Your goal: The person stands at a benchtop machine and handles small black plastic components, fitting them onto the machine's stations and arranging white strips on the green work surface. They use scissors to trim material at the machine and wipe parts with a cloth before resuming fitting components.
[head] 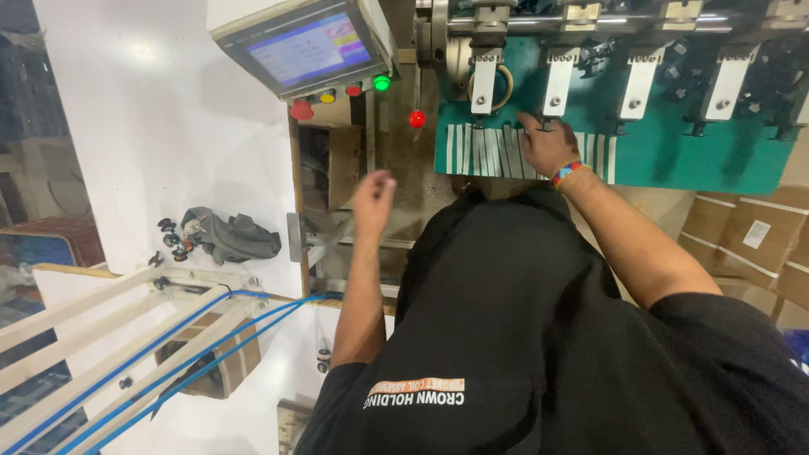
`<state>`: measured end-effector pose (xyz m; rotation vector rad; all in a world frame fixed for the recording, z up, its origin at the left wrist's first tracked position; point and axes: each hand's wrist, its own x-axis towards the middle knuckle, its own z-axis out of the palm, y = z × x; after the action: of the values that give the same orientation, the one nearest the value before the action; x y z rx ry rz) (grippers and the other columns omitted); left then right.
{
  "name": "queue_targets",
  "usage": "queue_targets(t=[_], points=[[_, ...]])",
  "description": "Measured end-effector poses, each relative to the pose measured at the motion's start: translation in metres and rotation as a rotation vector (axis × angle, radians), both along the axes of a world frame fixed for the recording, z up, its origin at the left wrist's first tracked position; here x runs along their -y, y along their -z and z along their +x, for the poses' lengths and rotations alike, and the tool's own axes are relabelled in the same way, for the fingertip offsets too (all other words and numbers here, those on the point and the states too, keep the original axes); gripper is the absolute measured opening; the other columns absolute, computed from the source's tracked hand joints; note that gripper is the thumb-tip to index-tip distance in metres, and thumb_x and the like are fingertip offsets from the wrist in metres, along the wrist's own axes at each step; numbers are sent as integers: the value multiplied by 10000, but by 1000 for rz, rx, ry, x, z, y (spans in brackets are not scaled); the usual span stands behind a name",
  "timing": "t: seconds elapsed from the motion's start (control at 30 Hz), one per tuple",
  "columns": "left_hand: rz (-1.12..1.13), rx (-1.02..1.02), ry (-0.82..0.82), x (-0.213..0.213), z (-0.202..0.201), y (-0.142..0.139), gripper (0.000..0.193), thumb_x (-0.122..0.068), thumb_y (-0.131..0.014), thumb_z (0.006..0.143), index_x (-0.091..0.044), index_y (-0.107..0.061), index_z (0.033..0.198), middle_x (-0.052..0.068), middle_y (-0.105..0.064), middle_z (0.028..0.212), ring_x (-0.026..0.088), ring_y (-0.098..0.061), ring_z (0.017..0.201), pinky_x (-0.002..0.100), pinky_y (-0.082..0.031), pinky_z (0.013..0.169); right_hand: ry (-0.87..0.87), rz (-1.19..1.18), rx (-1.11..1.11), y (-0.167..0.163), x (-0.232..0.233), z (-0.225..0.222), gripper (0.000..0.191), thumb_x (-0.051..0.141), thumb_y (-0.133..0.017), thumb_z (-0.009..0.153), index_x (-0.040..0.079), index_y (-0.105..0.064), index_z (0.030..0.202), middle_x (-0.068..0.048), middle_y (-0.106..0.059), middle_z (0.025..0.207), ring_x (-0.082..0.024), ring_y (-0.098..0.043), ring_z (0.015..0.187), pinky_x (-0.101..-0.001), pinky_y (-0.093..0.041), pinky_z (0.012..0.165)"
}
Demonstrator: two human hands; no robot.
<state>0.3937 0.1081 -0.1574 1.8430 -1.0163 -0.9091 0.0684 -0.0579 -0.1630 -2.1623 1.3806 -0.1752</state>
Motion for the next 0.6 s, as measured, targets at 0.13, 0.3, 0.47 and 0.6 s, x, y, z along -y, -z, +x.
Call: queue_targets(t=[0.13,0.3,0.47,0.6], points=[[111,-147,439,6,-69,5,346,-226,-746,947,-26,-696,1225,122,-760,1095,200,-756,978,322,-605,847,-116,-244,-159,15,44,36,602,48,-650,830,170,-609,1418,-232,-582,1287,-441,-603,1138,-557,-511,920],[92,-175,422,4,-89,2,313,-203,-716,969,-17,-691,1220,127,-758,1104,199,-758,1007,324,-604,862,-70,-269,-153,32,50,39,427,104,-695,847,122,-685,1273,-247,-560,1360,-432,-588,1169,-533,-506,954],[94,-128,333,20,-81,-1,310,-210,-718,960,-17,-699,1202,124,-753,1107,198,-757,974,319,-606,823,70,-234,110,24,19,21,195,194,-763,833,90,-753,998,-190,-648,1248,-391,-635,1125,-495,-531,907],[129,-126,354,50,-106,-2,360,-236,-763,933,-32,-693,1222,115,-754,1113,188,-753,951,321,-609,822,233,75,341,11,-12,-19,257,273,-764,924,45,-717,1032,-140,-737,978,-323,-702,886,-426,-555,874]])
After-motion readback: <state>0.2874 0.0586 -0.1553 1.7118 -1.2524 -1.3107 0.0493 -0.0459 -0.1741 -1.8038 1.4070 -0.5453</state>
